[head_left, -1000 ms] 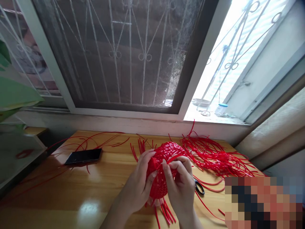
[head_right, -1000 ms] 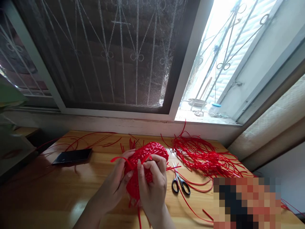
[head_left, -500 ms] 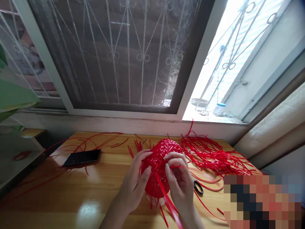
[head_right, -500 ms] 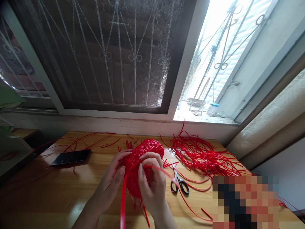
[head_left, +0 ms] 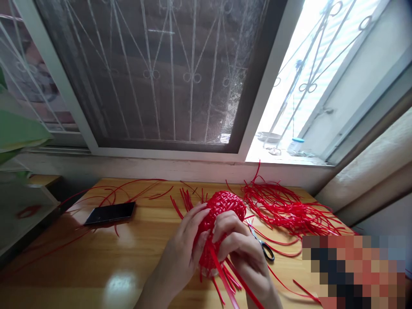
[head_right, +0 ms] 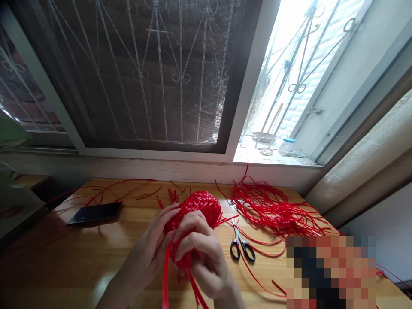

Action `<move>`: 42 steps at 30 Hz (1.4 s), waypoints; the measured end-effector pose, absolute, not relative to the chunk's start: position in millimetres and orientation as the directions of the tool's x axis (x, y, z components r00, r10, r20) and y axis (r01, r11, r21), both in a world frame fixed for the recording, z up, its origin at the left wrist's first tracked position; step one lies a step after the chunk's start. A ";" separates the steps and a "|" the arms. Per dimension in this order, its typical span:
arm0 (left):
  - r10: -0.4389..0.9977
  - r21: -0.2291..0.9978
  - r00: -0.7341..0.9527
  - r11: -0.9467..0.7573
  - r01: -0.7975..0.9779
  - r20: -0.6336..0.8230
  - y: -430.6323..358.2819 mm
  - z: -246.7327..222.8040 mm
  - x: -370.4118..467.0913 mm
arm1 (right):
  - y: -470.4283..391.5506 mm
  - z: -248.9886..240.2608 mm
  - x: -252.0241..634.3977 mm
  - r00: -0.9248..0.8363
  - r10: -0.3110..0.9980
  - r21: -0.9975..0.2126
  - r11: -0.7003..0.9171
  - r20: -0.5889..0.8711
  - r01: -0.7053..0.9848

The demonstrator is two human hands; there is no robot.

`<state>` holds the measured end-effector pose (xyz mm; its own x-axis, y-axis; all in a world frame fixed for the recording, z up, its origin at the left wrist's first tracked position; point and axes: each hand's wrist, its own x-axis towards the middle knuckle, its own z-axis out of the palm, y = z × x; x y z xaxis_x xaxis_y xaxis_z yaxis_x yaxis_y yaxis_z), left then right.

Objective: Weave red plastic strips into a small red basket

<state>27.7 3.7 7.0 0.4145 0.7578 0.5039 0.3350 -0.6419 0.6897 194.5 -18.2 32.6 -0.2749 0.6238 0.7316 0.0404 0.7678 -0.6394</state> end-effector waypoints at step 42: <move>0.844 0.937 0.424 -0.349 -0.027 0.327 4.6 -11.4 45.2 | 8.0 62.7 192.1 -0.162 0.788 -0.632 0.581 0.594 0.513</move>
